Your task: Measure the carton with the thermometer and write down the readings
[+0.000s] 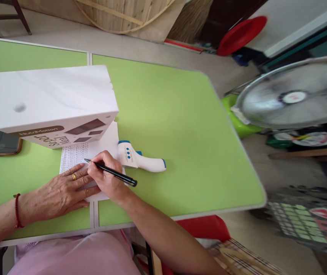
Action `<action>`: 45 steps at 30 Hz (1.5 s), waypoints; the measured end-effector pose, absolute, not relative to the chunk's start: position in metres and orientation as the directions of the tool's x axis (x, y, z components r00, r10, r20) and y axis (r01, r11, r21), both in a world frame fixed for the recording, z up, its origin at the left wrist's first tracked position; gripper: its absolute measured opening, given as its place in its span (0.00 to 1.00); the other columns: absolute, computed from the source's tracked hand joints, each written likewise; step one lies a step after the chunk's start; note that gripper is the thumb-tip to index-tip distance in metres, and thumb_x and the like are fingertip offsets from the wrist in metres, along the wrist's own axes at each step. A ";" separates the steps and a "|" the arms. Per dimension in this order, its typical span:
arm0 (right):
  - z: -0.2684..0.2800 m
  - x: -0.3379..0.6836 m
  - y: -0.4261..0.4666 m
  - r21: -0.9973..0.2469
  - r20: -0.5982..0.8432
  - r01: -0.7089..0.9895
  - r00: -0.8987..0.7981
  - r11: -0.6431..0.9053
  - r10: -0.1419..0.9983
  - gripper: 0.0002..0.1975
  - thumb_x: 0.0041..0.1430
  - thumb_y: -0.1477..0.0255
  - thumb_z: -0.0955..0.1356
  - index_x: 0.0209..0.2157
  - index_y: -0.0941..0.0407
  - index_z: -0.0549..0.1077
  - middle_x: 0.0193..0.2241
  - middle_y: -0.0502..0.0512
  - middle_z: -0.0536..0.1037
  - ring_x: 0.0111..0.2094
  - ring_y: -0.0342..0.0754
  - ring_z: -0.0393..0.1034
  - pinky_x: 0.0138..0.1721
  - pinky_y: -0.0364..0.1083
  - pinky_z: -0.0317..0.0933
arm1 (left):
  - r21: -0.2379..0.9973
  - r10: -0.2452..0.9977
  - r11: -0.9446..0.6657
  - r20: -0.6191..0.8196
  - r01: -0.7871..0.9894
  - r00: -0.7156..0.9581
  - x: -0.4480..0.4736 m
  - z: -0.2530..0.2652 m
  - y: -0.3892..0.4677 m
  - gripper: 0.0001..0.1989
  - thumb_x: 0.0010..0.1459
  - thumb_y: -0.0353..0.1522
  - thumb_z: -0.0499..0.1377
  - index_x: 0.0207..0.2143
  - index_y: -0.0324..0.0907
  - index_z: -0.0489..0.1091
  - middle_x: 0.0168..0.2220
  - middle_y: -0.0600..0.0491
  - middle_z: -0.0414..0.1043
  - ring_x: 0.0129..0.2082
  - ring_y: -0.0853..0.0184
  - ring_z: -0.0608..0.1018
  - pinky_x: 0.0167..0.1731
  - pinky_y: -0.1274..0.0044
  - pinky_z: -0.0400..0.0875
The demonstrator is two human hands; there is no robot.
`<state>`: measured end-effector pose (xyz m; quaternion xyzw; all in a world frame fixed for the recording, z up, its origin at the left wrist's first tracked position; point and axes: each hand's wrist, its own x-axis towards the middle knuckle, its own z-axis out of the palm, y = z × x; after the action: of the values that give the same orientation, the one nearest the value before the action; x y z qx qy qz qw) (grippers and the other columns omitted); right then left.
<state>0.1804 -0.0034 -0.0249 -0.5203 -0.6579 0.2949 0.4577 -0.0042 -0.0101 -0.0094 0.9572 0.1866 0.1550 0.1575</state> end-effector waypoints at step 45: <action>-0.021 0.181 0.001 -0.828 0.367 0.443 -0.034 0.343 0.930 0.06 0.58 0.75 0.65 0.28 0.52 0.64 0.20 0.43 0.69 0.20 0.41 0.65 0.24 0.41 0.63 | 0.330 0.390 -0.889 0.189 0.316 0.901 -0.008 -0.011 -0.007 0.20 0.67 0.36 0.59 0.59 0.39 0.68 0.65 0.41 0.65 0.67 0.50 0.65 0.66 0.56 0.61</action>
<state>0.1814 0.0005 -0.0214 -0.5117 -0.6708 0.2585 0.4705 -0.0081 -0.0065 -0.0110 0.9638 0.1831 0.1258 0.1474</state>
